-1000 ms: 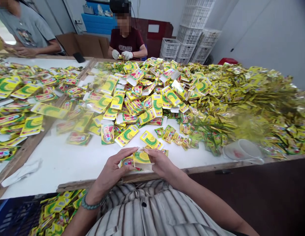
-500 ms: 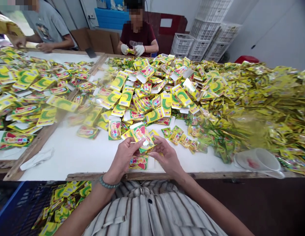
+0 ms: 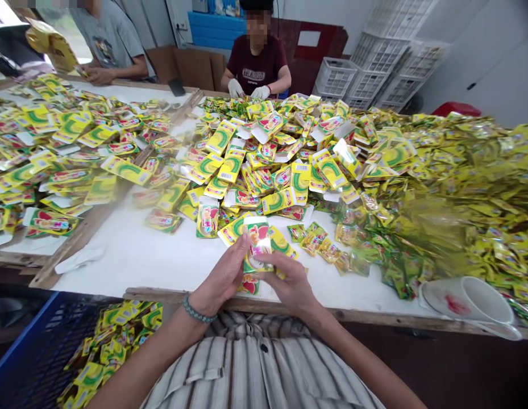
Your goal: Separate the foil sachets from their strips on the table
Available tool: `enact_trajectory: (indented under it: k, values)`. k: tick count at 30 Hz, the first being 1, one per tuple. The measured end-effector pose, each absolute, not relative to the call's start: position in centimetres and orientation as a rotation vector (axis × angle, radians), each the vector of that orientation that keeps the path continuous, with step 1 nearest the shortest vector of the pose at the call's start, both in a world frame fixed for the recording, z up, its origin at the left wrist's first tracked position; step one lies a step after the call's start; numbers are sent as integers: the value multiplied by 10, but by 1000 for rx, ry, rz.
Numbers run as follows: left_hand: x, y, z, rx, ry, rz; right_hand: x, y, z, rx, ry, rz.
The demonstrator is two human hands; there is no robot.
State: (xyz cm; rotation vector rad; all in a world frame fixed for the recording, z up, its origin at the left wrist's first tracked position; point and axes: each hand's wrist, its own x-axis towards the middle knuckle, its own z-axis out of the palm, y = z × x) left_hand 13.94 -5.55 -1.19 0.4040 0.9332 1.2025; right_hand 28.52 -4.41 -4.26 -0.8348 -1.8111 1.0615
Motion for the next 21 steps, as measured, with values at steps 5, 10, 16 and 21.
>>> enact_trajectory:
  k: [5, 10, 16, 21]
  values:
    - [154, -63, -13, 318, 837, 1208, 283, -51, -53, -930, -1811, 990]
    - [145, -58, -18, 204, 719, 1136, 281, -52, -55, -964, -1623, 1280]
    - [133, -41, -16, -34, 767, 1152, 275, -59, -49, -931, -1756, 1242]
    - [144, -38, -13, -118, 895, 1203, 274, -59, -47, -968, -1854, 1030]
